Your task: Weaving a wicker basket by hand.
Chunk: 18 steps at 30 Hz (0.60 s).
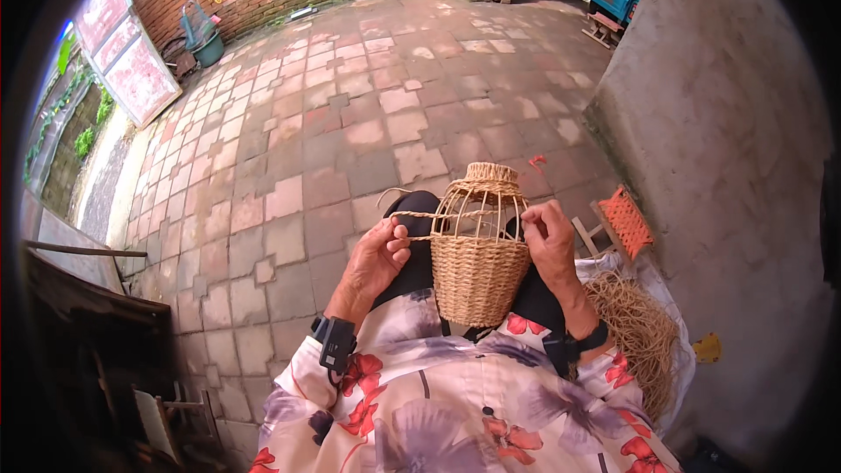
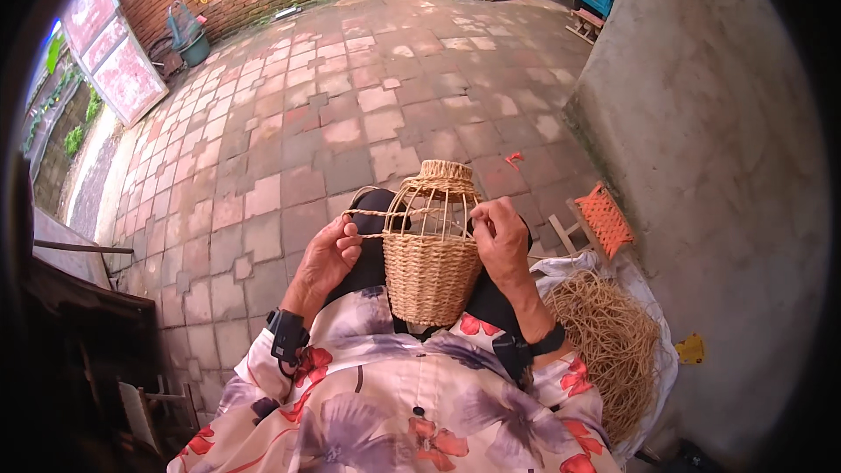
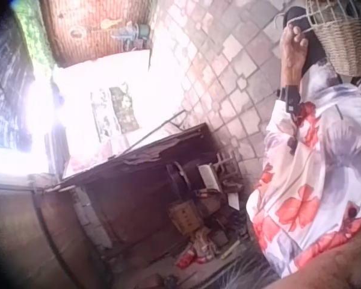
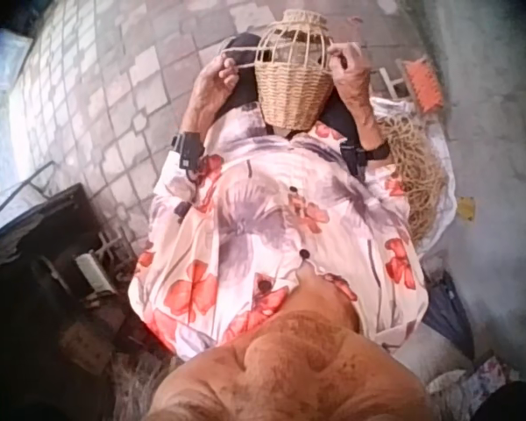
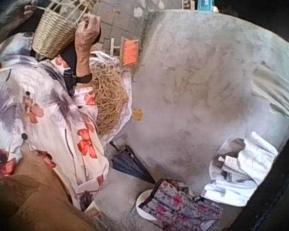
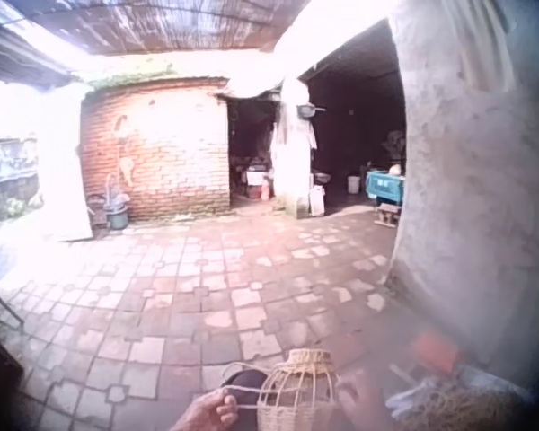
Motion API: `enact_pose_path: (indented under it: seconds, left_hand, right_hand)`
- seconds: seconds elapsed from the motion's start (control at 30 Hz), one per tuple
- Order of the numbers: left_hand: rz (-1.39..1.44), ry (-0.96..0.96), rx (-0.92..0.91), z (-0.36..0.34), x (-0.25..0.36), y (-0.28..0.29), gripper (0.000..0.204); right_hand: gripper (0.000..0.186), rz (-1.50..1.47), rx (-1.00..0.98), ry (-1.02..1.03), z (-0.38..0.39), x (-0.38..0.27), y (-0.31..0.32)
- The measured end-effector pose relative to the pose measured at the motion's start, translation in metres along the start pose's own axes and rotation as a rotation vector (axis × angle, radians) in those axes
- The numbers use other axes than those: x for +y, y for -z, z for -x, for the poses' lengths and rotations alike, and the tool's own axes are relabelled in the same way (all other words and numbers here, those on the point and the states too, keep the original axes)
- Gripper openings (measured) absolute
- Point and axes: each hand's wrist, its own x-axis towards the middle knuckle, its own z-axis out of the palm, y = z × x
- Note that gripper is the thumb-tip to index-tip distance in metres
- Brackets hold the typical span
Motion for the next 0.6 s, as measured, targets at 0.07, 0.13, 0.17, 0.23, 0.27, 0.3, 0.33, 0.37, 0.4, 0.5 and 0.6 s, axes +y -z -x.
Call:
enact_pose_path:
  seconds: [0.07,0.13,0.17,0.23,0.27,0.3,0.33,0.37,0.4,0.5,0.6]
  left_hand:
    - [0.027,0.006,0.034,0.003,0.003,-0.002,0.011]
    - [-0.406,-0.024,-0.026,0.006,0.008,-0.007,0.01]
    - [-0.402,-0.024,-0.025,0.008,0.009,-0.012,0.01]
    - [-1.246,-0.229,0.057,0.013,0.008,-0.025,0.01]
    - [-1.169,-0.275,0.184,0.012,0.005,-0.027,0.012]
    - [-1.168,-0.277,0.187,0.011,0.006,-0.024,0.012]
    - [-0.84,-0.244,0.377,0.005,0.008,-0.016,0.013]
    - [-0.504,-0.206,0.554,0.0,0.009,-0.004,0.015]
    - [-0.367,-0.186,0.565,-0.001,0.012,0.024,0.019]
    - [-0.428,-0.145,0.517,0.005,0.013,0.027,0.022]
    - [-0.532,-0.158,0.43,0.006,0.018,0.013,0.027]
  right_hand:
    - [0.02,0.155,0.047,0.208,0.004,-0.021,0.002]
    - [0.023,0.223,-0.037,0.265,0.009,-0.03,0.001]
    - [0.025,0.296,-0.116,0.323,0.011,-0.032,0.001]
    - [0.026,0.279,-0.123,0.306,0.011,-0.036,0.002]
    - [0.024,0.321,-0.149,0.316,0.009,-0.04,0.004]
    - [0.023,0.364,-0.175,0.327,0.007,-0.042,0.005]
    - [0.023,0.367,-0.175,0.331,0.005,-0.043,0.004]
    - [0.023,0.365,-0.102,0.339,0.003,-0.044,0.002]
    - [0.023,0.359,-0.03,0.354,-0.001,-0.049,-0.001]
    - [0.027,0.362,0.024,0.358,-0.012,-0.056,-0.018]
    - [0.025,0.487,-0.039,0.339,-0.02,-0.065,-0.038]
